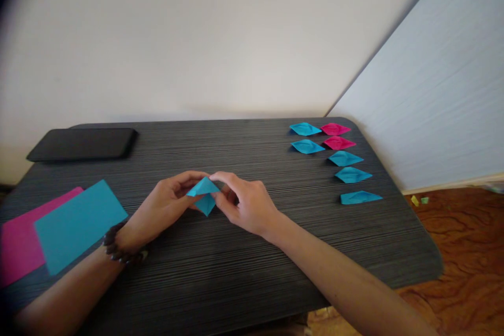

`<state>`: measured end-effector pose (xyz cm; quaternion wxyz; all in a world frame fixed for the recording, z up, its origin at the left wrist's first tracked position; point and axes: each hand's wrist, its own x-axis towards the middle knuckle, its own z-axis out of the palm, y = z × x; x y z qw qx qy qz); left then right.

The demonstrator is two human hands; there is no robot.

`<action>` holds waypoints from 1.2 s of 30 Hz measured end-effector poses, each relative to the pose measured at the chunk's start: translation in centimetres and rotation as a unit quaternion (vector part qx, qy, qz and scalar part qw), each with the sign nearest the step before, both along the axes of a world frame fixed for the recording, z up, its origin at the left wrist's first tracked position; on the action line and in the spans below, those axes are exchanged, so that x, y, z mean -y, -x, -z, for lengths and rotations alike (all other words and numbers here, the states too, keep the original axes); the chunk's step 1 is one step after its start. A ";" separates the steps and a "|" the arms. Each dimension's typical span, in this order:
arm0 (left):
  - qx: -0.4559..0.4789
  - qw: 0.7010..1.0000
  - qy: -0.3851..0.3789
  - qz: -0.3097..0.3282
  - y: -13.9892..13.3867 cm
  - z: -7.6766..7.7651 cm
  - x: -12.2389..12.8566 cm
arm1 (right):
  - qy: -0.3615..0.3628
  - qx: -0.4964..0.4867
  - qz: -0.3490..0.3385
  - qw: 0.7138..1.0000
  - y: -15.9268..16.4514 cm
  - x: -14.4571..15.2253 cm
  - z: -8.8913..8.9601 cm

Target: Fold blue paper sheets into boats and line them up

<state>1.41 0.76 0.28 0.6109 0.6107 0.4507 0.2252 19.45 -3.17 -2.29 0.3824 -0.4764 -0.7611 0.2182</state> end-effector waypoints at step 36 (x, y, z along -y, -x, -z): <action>0.202 0.956 0.212 0.027 1.4 0.3 -0.7 | -0.143 0.097 -0.009 0.985 -1.1 -0.3 0.2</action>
